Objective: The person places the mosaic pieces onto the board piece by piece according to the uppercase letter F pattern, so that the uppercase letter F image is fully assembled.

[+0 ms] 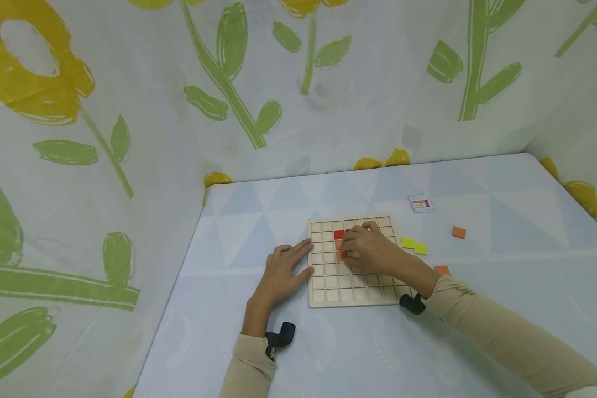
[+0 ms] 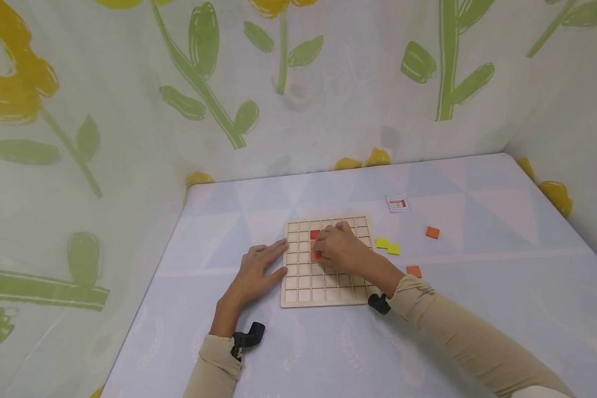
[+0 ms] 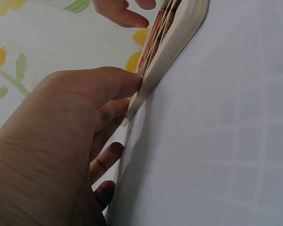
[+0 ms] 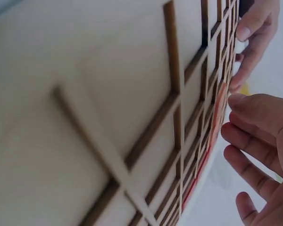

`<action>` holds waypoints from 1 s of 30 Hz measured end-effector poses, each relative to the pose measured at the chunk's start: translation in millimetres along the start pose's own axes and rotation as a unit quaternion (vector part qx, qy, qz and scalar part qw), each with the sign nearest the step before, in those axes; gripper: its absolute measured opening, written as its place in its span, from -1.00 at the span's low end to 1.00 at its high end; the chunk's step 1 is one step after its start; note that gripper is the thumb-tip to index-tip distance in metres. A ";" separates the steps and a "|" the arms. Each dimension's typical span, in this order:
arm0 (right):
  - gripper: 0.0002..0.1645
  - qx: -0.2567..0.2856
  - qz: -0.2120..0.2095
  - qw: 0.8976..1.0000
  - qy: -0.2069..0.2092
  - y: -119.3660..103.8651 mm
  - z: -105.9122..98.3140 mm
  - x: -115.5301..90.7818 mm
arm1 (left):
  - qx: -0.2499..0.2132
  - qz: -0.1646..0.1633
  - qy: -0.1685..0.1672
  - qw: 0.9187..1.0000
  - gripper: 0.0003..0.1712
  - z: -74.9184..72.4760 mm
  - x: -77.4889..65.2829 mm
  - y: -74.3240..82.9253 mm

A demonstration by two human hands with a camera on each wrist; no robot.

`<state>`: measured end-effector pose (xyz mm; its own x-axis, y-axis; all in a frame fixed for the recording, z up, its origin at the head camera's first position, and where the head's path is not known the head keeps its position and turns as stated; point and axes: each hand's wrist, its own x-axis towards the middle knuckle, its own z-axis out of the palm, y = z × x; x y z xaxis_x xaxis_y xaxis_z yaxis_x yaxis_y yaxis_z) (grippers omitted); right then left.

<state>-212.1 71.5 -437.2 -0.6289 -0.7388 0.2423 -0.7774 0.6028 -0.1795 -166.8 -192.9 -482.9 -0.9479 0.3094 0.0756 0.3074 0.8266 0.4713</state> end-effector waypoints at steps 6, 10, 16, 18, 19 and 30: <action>-0.86 0.032 0.027 0.999 0.013 7.4 -12.6 -14.2 | 0.000 0.006 0.001 1.000 -0.30 -0.4 1.6 2.9; -0.86 0.037 0.035 0.998 0.027 17.4 -17.1 -26.6 | 0.000 0.010 0.003 1.000 -0.30 1.1 2.3 1.6; -0.86 0.043 0.053 0.997 0.033 27.7 -22.5 -43.5 | -0.003 0.003 0.007 1.000 -0.30 3.1 0.2 0.2; -0.85 0.044 0.058 0.997 0.037 30.4 -24.0 -48.5 | -0.005 0.005 0.011 1.000 -0.30 3.8 -0.3 -1.1; -0.85 0.044 0.063 0.996 0.038 32.0 -24.8 -51.0 | -0.004 0.005 0.011 1.000 -0.30 4.3 -0.4 -1.9; -0.81 0.037 0.128 0.991 0.022 52.9 -36.9 -80.0 | -0.018 0.007 0.015 1.000 -0.30 5.1 -0.9 0.9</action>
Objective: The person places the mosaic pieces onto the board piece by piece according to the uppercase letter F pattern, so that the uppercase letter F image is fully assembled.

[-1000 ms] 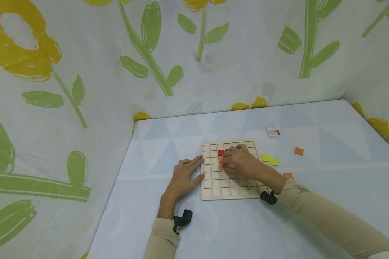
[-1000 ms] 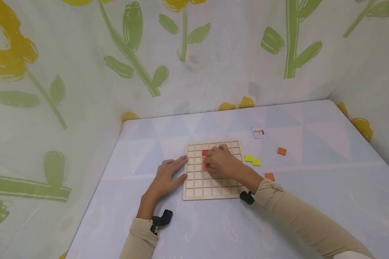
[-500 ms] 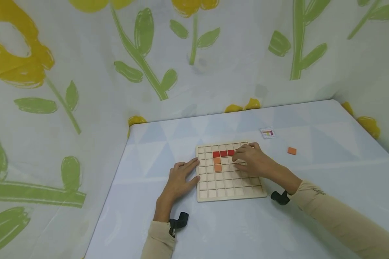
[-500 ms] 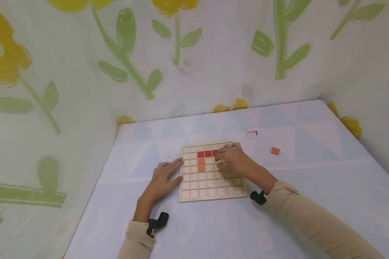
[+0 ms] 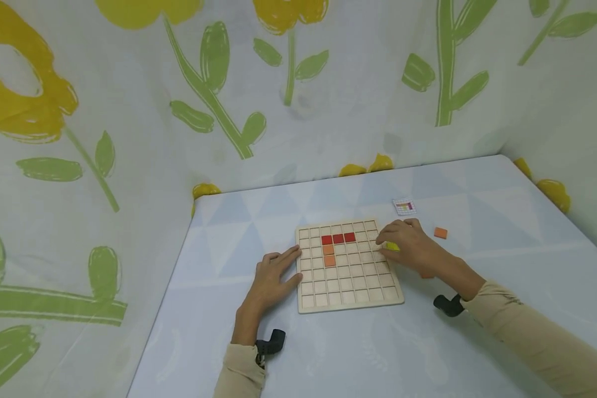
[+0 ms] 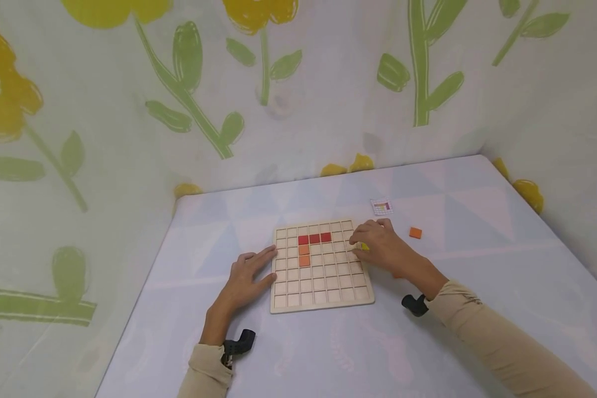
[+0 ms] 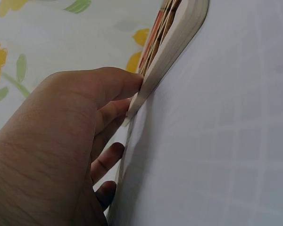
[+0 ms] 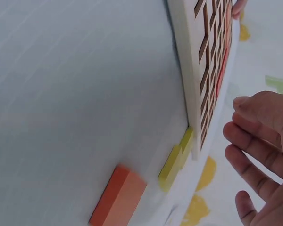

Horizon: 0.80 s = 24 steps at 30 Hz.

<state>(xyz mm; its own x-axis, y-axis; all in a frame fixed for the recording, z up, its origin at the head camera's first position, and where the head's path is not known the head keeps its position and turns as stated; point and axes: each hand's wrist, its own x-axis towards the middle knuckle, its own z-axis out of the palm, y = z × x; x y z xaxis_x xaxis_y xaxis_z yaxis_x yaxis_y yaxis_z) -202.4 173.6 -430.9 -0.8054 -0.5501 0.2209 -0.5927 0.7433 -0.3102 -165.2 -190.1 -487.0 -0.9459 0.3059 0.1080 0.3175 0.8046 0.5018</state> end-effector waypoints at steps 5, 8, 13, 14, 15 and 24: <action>-0.82 -0.013 0.022 1.000 -0.002 10.9 -4.6 -7.9 | 0.002 -0.004 -0.001 1.000 -0.30 0.1 -0.5 -0.8; -0.82 -0.015 0.028 0.999 0.003 16.9 -6.1 -12.0 | -0.002 -0.002 0.003 1.000 -0.30 0.1 -0.6 -0.7; -0.83 -0.013 0.034 0.999 0.006 26.9 -9.6 -19.7 | -0.003 -0.001 0.002 1.000 -0.30 -0.2 -0.6 0.5; -0.83 -0.012 0.037 0.999 0.006 28.6 -10.7 -21.2 | -0.005 -0.002 0.001 1.000 -0.30 -0.5 -0.6 0.9; -0.83 -0.014 0.039 0.999 0.007 30.8 -11.8 -22.7 | -0.005 -0.004 -0.001 1.000 -0.30 -0.9 -0.7 1.2; -0.80 -0.023 0.077 0.997 0.007 48.1 -20.5 -32.3 | -0.004 0.000 -0.002 1.000 -0.30 -3.2 -1.3 3.1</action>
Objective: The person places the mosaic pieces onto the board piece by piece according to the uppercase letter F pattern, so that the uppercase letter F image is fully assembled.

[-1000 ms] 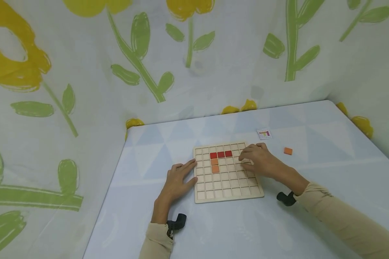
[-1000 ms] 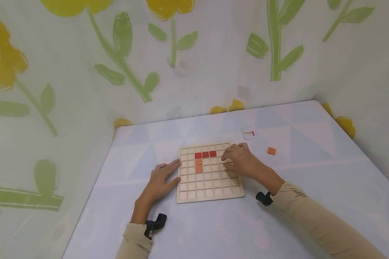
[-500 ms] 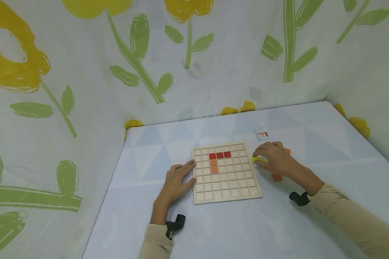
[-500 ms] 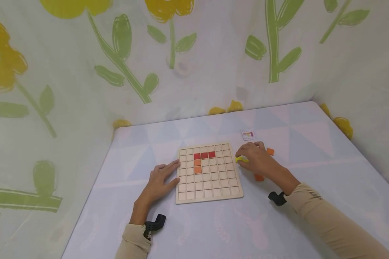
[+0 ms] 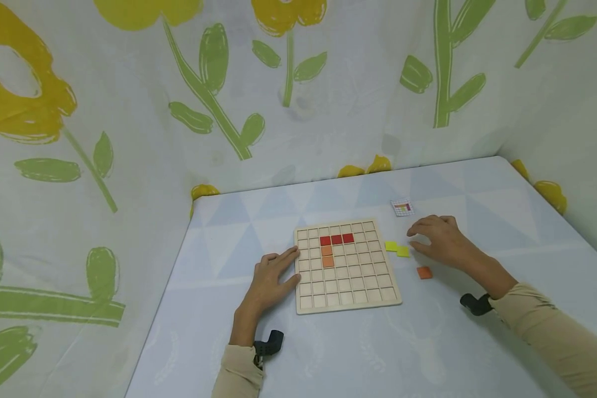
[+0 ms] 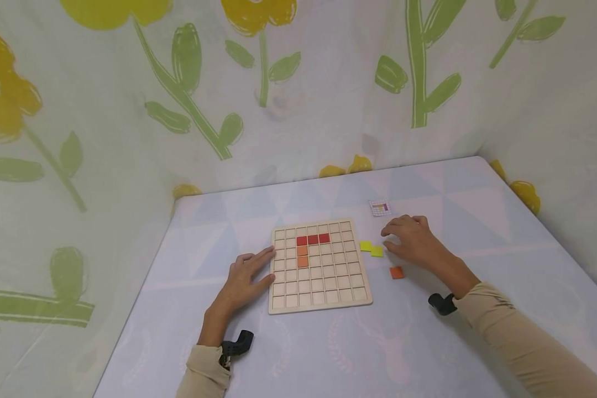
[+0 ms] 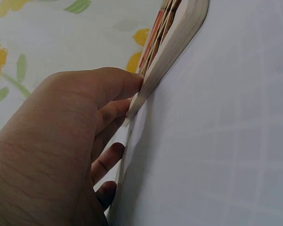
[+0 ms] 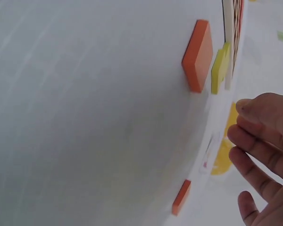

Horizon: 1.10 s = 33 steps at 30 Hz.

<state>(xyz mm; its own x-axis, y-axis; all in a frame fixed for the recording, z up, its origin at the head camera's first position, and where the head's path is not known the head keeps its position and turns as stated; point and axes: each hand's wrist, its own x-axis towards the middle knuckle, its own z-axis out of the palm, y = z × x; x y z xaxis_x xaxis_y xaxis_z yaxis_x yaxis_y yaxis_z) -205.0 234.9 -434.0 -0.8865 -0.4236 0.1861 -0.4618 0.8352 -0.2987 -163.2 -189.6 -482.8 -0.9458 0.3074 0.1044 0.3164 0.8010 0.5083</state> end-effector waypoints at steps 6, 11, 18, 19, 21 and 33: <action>-0.78 -0.011 0.024 1.000 -0.014 10.5 0.0 -2.0 | -0.001 0.000 0.001 1.000 -0.30 1.3 0.0 -0.9; -0.76 -0.019 0.036 0.999 -0.019 15.3 -3.4 -4.2 | -0.002 -0.002 0.004 1.000 -0.31 2.9 0.4 -2.3; -0.73 -0.020 0.066 0.997 -0.032 24.3 -5.8 -8.1 | 0.001 0.002 0.006 1.000 -0.31 5.2 0.6 -4.1; -0.73 -0.017 0.070 0.997 -0.031 26.2 -5.1 -8.9 | 0.001 0.001 0.003 1.000 -0.31 5.6 0.4 -4.3; -0.74 -0.016 0.070 0.997 -0.026 30.3 -3.9 -11.8 | -0.002 -0.001 0.000 1.000 -0.30 6.7 -0.4 -4.3; -0.73 -0.035 0.056 0.998 0.003 48.4 -5.0 -13.9 | 0.009 0.007 -0.002 1.000 -0.31 4.2 0.3 -5.9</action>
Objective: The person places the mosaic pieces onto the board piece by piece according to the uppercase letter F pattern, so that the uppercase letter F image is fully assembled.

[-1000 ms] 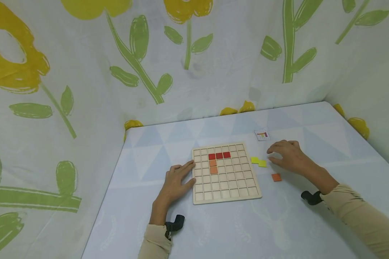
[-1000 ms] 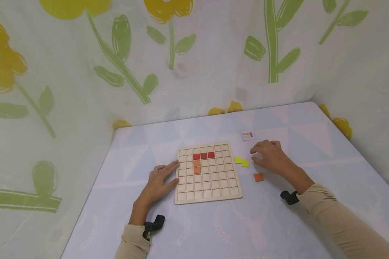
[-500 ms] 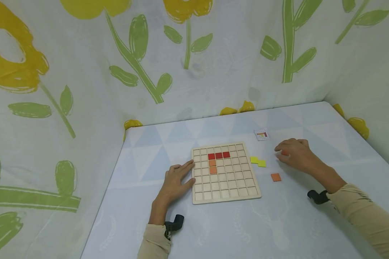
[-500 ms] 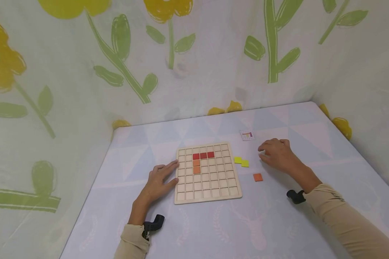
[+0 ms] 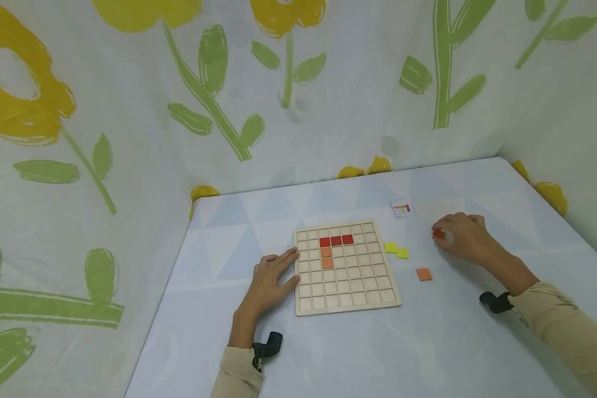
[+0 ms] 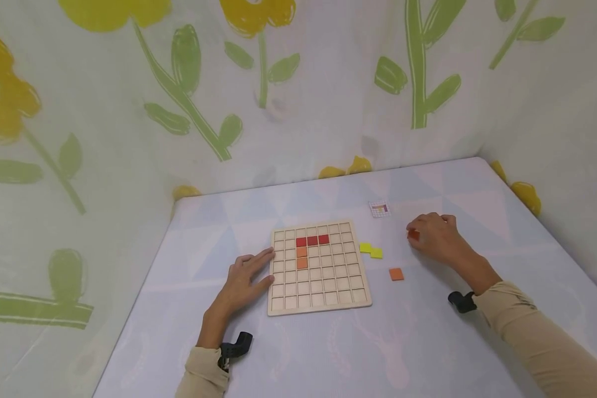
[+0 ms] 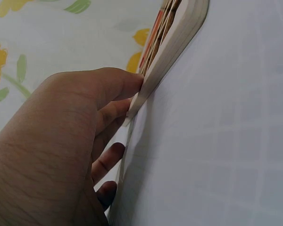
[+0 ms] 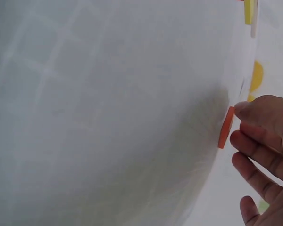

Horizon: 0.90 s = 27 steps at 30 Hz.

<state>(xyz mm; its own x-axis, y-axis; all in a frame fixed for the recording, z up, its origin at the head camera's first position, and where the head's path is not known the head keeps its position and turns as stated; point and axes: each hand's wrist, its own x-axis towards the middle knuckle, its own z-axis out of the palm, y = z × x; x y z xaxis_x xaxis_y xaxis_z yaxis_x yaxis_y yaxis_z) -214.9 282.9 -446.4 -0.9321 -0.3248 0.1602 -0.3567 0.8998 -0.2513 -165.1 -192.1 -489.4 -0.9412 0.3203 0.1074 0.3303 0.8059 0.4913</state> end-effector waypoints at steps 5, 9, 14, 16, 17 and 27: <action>-0.71 -0.007 0.012 1.000 -0.014 2.4 -2.3 -0.4 | -0.005 -0.007 -0.005 1.000 -0.30 -1.1 0.0 0.7; -0.72 -0.013 0.015 1.000 -0.012 6.0 -2.3 -1.1 | -0.006 -0.008 -0.007 1.000 -0.30 -0.8 0.5 0.7; -0.75 -0.011 0.015 1.000 -0.009 7.3 -0.8 0.5 | -0.005 -0.011 -0.004 1.000 -0.30 -0.8 1.0 0.4; -0.75 -0.011 0.018 1.000 -0.010 6.8 -0.8 1.0 | -0.005 -0.013 -0.004 1.000 -0.30 -0.9 1.2 0.5; -0.75 -0.011 0.019 1.000 -0.010 6.0 -0.9 1.2 | -0.005 -0.012 -0.003 1.000 -0.30 -0.9 1.0 0.6; -0.75 0.009 0.000 1.000 0.003 -9.1 -3.5 -0.2 | 0.001 -0.014 0.001 1.000 -0.30 -1.1 0.3 3.2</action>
<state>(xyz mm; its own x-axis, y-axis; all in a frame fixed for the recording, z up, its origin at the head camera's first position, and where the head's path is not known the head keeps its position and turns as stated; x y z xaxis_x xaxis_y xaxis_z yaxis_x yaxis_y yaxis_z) -211.2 275.8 -440.8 -0.9315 -0.3235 0.1660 -0.3583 0.8944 -0.2678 -164.4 -190.0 -486.8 -0.9505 0.2960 0.0946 0.3030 0.8155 0.4932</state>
